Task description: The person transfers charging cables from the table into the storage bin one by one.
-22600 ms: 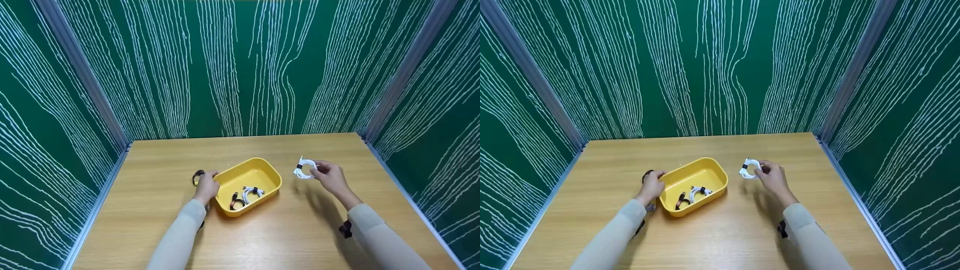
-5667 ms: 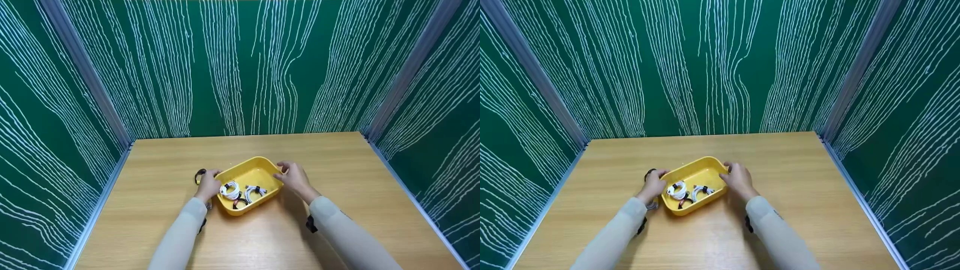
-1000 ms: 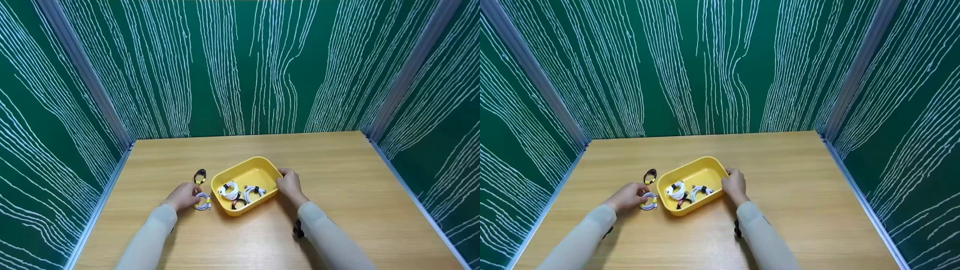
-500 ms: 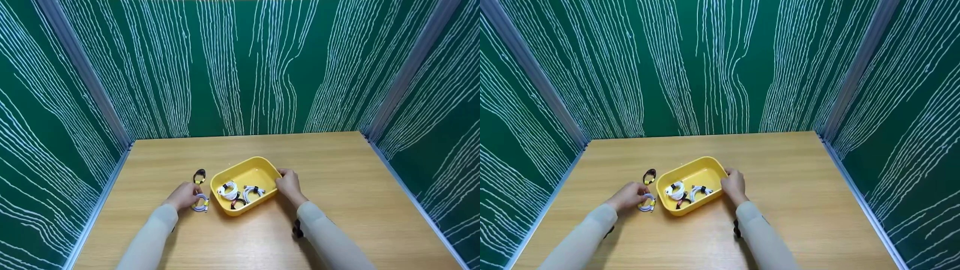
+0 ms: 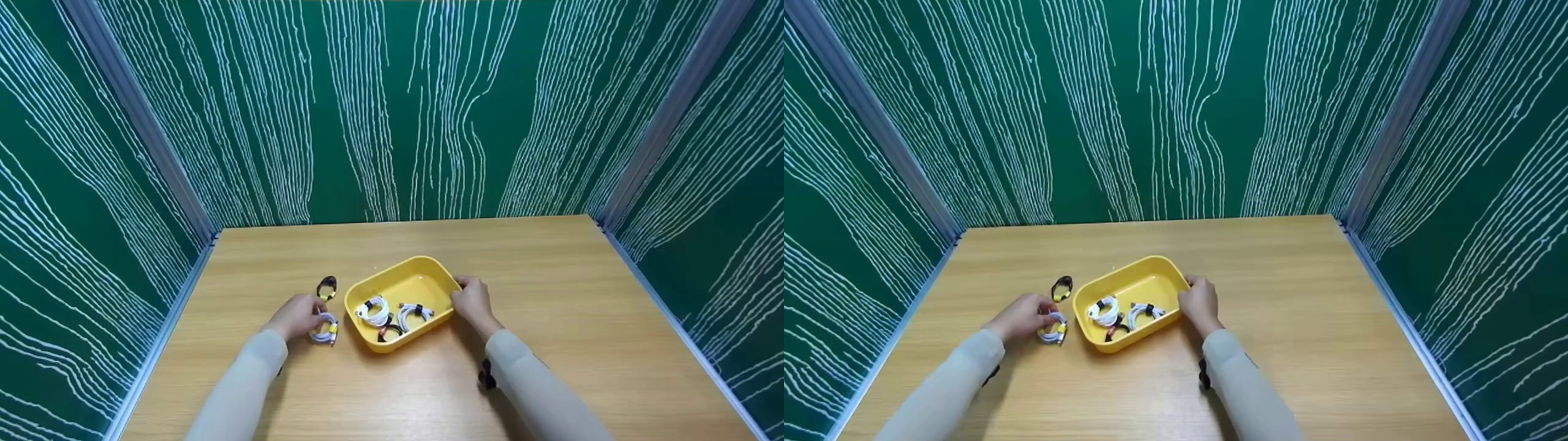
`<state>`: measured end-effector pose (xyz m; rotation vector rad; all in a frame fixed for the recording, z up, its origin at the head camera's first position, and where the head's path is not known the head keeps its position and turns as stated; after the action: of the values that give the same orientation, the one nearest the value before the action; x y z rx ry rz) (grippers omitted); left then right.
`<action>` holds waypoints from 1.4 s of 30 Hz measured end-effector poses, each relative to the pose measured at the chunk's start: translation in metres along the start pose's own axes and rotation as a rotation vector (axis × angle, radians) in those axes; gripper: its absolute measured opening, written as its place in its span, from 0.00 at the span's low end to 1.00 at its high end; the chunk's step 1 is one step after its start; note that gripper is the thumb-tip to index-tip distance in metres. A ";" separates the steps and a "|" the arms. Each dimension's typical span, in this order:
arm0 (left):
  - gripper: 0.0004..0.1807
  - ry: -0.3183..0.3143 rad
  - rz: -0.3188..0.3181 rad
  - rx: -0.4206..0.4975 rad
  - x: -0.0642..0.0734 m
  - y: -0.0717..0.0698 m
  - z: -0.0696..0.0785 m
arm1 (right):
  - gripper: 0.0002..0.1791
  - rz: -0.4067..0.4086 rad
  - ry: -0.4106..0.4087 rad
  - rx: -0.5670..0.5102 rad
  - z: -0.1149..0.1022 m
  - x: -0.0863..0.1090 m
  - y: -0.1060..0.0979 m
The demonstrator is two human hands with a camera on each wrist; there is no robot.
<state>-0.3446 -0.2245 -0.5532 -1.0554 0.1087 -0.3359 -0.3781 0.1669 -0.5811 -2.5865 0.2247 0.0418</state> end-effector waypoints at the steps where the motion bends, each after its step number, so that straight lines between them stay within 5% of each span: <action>1: 0.04 -0.014 -0.004 0.000 0.000 -0.001 0.000 | 0.26 -0.001 0.002 0.000 0.000 0.000 0.000; 33: 0.08 -0.165 0.000 0.055 0.002 -0.045 0.008 | 0.28 -0.009 0.031 0.040 0.001 0.000 0.002; 42: 0.06 -0.113 0.002 0.010 -0.003 -0.060 0.012 | 0.28 -0.024 0.036 0.030 -0.001 0.001 0.001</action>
<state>-0.3579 -0.2401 -0.4955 -1.0621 0.0070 -0.2743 -0.3778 0.1653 -0.5805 -2.5616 0.2062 -0.0170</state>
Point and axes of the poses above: each hand's wrist, its own x-axis away from the middle knuckle, its own y-axis out of the palm, z = x × y, the point moved 2 cm from there along -x, towards the middle knuckle, and after that the axes turned 2 degrees about y, right-handed, at the moved point
